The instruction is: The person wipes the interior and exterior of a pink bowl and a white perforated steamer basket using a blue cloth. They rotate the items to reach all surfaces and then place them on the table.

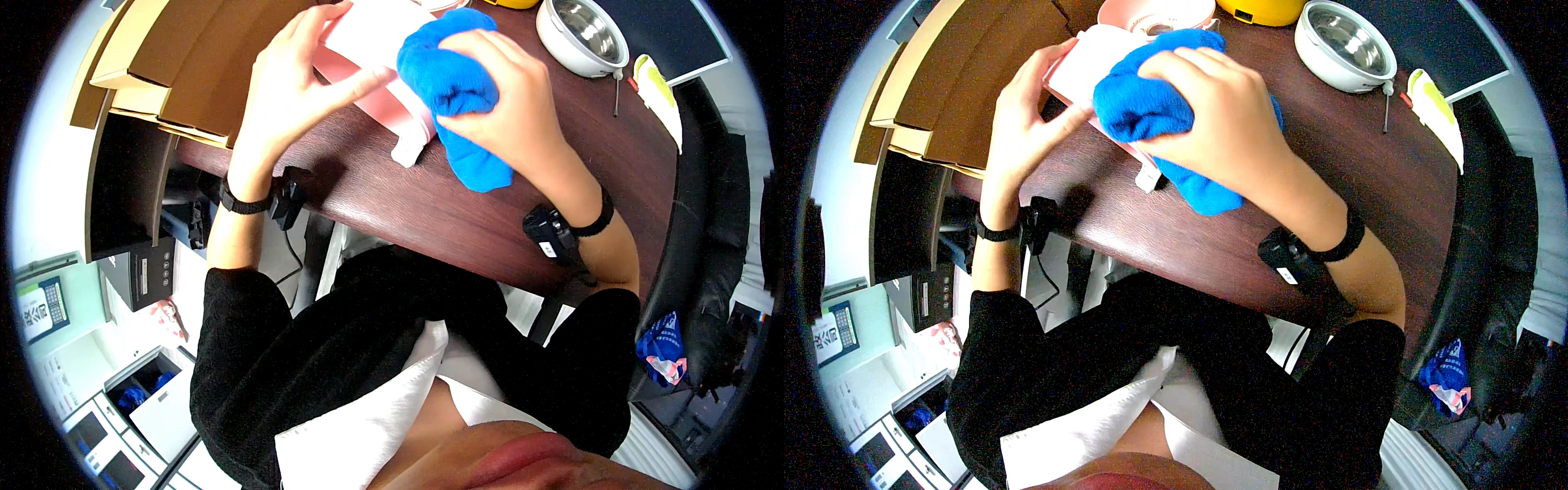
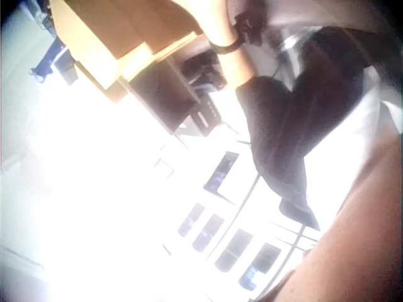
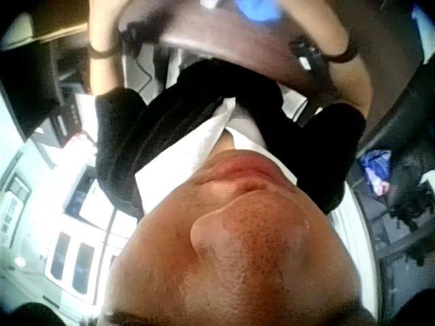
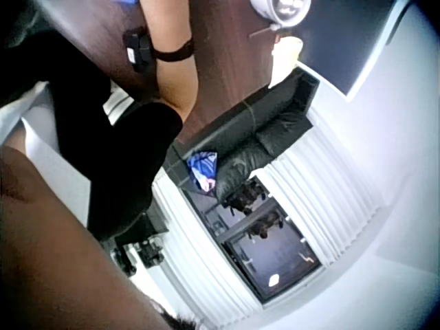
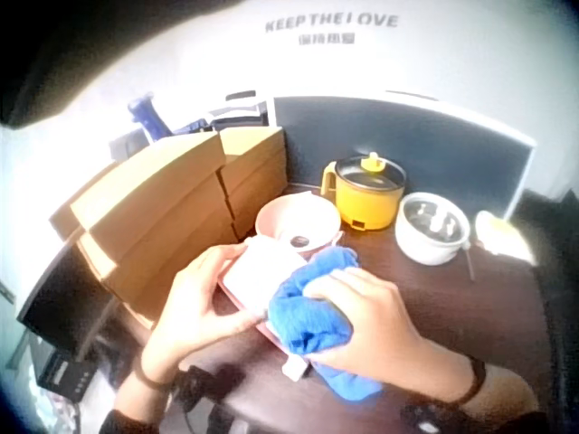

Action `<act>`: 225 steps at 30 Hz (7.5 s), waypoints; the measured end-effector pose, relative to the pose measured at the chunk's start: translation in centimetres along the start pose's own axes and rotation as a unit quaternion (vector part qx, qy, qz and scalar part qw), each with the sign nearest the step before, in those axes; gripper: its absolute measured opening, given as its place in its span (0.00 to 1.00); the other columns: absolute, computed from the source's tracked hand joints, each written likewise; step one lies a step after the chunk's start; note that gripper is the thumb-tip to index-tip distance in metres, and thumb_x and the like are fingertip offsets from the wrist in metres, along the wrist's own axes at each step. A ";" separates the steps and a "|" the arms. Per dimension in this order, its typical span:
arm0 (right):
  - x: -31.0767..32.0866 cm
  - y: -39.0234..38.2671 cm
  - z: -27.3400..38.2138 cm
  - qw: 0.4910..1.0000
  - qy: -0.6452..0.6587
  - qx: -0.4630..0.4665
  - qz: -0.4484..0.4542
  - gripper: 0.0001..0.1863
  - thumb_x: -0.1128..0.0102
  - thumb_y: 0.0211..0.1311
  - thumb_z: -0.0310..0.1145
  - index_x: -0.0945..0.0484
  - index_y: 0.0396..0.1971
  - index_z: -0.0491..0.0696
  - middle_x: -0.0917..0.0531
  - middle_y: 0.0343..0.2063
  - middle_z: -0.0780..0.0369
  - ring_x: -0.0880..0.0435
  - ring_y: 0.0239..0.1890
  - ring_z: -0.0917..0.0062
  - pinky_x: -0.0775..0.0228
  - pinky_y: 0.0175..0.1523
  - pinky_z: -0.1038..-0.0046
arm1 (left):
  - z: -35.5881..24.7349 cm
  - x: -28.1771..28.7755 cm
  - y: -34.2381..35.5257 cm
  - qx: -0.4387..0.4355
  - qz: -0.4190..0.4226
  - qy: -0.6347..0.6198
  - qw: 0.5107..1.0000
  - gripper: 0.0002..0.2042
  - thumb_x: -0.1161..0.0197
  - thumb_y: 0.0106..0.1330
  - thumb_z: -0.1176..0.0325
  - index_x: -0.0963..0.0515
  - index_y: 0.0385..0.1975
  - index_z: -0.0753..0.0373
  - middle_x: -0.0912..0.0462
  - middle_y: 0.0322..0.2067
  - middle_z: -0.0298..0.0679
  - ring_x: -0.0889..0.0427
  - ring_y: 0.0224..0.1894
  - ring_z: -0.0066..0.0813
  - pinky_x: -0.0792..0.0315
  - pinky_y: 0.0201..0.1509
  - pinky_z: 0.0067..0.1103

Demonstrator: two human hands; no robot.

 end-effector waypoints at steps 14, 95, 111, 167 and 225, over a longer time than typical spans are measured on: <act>-4.4 -3.5 -1.1 0.997 0.010 0.059 -0.041 0.26 0.26 0.29 0.33 0.24 0.37 0.49 0.22 0.31 0.60 0.22 0.35 0.64 0.27 0.40 0.65 | 8.9 -1.1 -0.2 0.140 -0.090 -0.144 0.976 0.20 0.55 0.70 0.54 0.26 0.50 0.62 0.17 0.38 0.40 0.20 0.40 0.26 0.29 0.44 0.21; 7.3 -8.3 -7.6 0.930 -0.363 -0.026 -0.059 0.11 0.43 0.49 0.33 0.23 0.34 0.48 0.25 0.31 0.63 0.23 0.34 0.71 0.26 0.33 0.69 | -14.3 -10.2 7.6 -0.104 0.039 -0.172 0.979 0.18 0.35 0.59 0.61 0.24 0.43 0.67 0.19 0.36 0.44 0.20 0.39 0.32 0.28 0.46 0.26; 4.2 -11.4 -10.6 0.945 -0.086 -0.210 0.238 0.15 0.35 0.42 0.42 0.18 0.30 0.49 0.17 0.23 0.54 0.16 0.29 0.59 0.24 0.34 0.62 | -14.4 -13.0 10.5 0.016 0.134 -0.236 0.962 0.20 0.34 0.62 0.58 0.24 0.46 0.67 0.19 0.36 0.40 0.21 0.36 0.21 0.28 0.40 0.17; 6.0 -11.4 -9.6 0.607 0.625 -0.468 -0.144 0.08 0.45 0.56 0.39 0.23 0.27 0.51 0.22 0.23 0.71 0.27 0.25 0.85 0.33 0.37 0.80 | -14.1 -12.0 10.3 -0.055 0.113 -0.138 0.982 0.20 0.33 0.58 0.58 0.24 0.46 0.64 0.19 0.37 0.40 0.21 0.40 0.25 0.29 0.47 0.22; 6.7 -11.2 -7.9 0.786 0.446 -0.392 -0.171 0.10 0.41 0.56 0.30 0.22 0.36 0.41 0.18 0.32 0.64 0.19 0.34 0.81 0.26 0.41 0.77 | -14.4 -11.3 10.2 -0.125 0.079 -0.166 0.975 0.14 0.35 0.55 0.63 0.26 0.35 0.65 0.19 0.25 0.42 0.19 0.28 0.23 0.26 0.32 0.21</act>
Point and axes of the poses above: each hand's wrist, its own y-axis towards the middle knuckle, its own x-axis out of the back of the hand, z = x × y, the point moved 6 cm from there along y, towards the middle knuckle
